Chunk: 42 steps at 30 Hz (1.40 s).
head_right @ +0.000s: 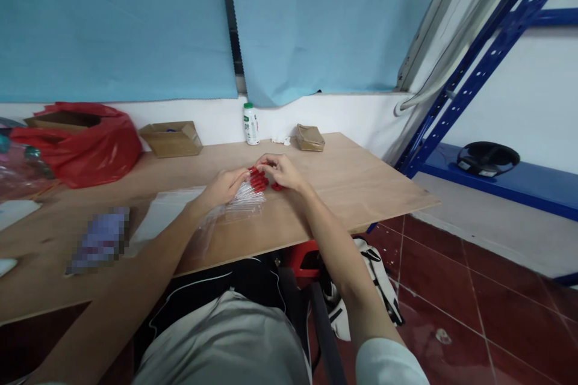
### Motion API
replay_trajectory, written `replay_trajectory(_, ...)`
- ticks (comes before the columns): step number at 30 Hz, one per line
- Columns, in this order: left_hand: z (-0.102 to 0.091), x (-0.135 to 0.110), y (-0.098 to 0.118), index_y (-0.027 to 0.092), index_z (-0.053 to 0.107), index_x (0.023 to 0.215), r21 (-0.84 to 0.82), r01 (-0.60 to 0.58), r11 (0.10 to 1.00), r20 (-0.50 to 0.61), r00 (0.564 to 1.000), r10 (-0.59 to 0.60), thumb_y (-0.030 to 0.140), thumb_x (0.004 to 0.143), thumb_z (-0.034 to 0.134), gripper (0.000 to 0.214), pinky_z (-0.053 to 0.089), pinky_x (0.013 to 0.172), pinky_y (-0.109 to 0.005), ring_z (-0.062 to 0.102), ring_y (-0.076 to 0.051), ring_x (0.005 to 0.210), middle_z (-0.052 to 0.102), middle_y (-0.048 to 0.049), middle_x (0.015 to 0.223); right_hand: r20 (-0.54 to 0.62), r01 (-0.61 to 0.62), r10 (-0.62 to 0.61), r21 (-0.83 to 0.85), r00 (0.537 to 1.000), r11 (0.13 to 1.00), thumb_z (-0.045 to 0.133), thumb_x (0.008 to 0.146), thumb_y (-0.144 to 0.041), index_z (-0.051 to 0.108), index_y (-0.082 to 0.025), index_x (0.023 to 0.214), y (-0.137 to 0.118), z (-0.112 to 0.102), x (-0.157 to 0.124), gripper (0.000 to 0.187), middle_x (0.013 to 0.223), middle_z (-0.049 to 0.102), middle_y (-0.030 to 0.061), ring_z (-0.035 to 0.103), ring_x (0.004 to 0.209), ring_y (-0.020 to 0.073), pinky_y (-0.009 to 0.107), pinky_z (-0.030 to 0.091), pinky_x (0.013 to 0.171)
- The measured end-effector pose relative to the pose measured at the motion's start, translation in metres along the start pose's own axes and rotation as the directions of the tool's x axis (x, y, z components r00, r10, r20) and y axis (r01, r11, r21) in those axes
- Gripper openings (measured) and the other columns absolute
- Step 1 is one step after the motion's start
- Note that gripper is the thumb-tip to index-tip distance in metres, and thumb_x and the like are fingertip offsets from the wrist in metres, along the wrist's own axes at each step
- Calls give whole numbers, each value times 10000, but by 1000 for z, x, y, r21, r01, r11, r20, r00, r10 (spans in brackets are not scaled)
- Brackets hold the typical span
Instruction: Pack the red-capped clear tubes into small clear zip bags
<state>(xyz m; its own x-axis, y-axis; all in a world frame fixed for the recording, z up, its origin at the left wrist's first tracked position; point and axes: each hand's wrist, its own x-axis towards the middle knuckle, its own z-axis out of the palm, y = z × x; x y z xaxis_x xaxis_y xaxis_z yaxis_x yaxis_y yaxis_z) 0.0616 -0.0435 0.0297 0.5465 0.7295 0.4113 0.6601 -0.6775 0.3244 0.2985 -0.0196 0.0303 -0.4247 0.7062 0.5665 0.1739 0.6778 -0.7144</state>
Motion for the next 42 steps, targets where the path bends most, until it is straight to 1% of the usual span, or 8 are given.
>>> replay_trajectory(14, 9, 14, -1, 198, 575, 854, -188, -14, 982, -192, 981, -23, 444, 1086, 329, 418, 404, 727, -284, 539, -157, 716, 610, -13, 765, -327, 20, -82, -189, 942, 982, 569, 997, -374, 691, -165, 943, -9, 25, 11, 248, 873, 722, 59, 624, 771, 172, 300, 470, 762)
replay_trajectory(19, 13, 11, -2, 201, 623, 883, -151, 23, 988, -241, 969, -59, 419, 1083, 355, 399, 379, 702, -291, 561, -173, 694, 618, -19, 737, -290, 62, -105, -155, 951, 986, 570, 1006, -398, 691, -163, 971, -2, 28, 11, 267, 893, 722, 62, 625, 786, 172, 305, 486, 771)
replay_trajectory(22, 14, 7, -3, 227, 700, 1012, -93, 96, 991, -274, 954, -118, 427, 1071, 412, 355, 382, 706, -301, 595, -199, 713, 669, -32, 766, -287, 80, -107, -104, 952, 991, 628, 974, -442, 660, -180, 1174, 5, 27, 10, 331, 1124, 710, 101, 637, 894, 184, 319, 514, 826)
replay_trajectory(26, 18, 11, -3, 219, 758, 1065, -263, 75, 962, -417, 890, -184, 443, 1030, 522, 327, 446, 790, -301, 631, -202, 852, 710, -62, 947, -291, 48, -49, -9, 956, 999, 730, 903, -484, 558, -199, 1337, 10, 28, 9, 547, 1236, 655, 112, 626, 946, 180, 307, 525, 822)
replay_trajectory(30, 28, 18, 0, 197, 792, 1057, -598, -26, 801, -449, 838, -308, 515, 968, 636, 366, 491, 893, -313, 629, -213, 1010, 697, -86, 1055, -76, 1, 10, 147, 997, 989, 677, 949, -530, 623, -182, 1185, 4, 37, 9, 424, 1083, 704, 69, 649, 982, 181, 311, 514, 902)
replay_trajectory(35, 30, 18, 8, 171, 761, 1125, -900, -46, 433, -226, 900, -373, 566, 914, 706, 451, 521, 762, -295, 639, -166, 788, 710, -52, 873, 113, -88, 49, 380, 992, 921, 672, 948, -584, 627, -180, 1049, 0, 45, 9, 419, 878, 681, 25, 635, 826, 161, 296, 522, 821)
replay_trajectory(38, 26, 17, 8, 174, 757, 1097, -922, -70, 381, -234, 884, -405, 536, 876, 765, 424, 528, 774, -268, 656, -151, 816, 722, -44, 907, 125, -107, 61, 400, 990, 910, 736, 908, -557, 634, -181, 1008, 1, 44, 8, 402, 797, 622, -13, 551, 697, 124, 253, 468, 692)
replay_trajectory(42, 25, 17, 5, 167, 750, 1025, -924, -95, 372, -265, 857, -441, 509, 824, 825, 403, 537, 813, -265, 676, -156, 885, 731, -53, 970, 64, -78, 58, 365, 996, 928, 777, 863, -565, 639, -183, 995, -4, 42, 7, 427, 858, 629, -3, 549, 744, 127, 243, 452, 694)
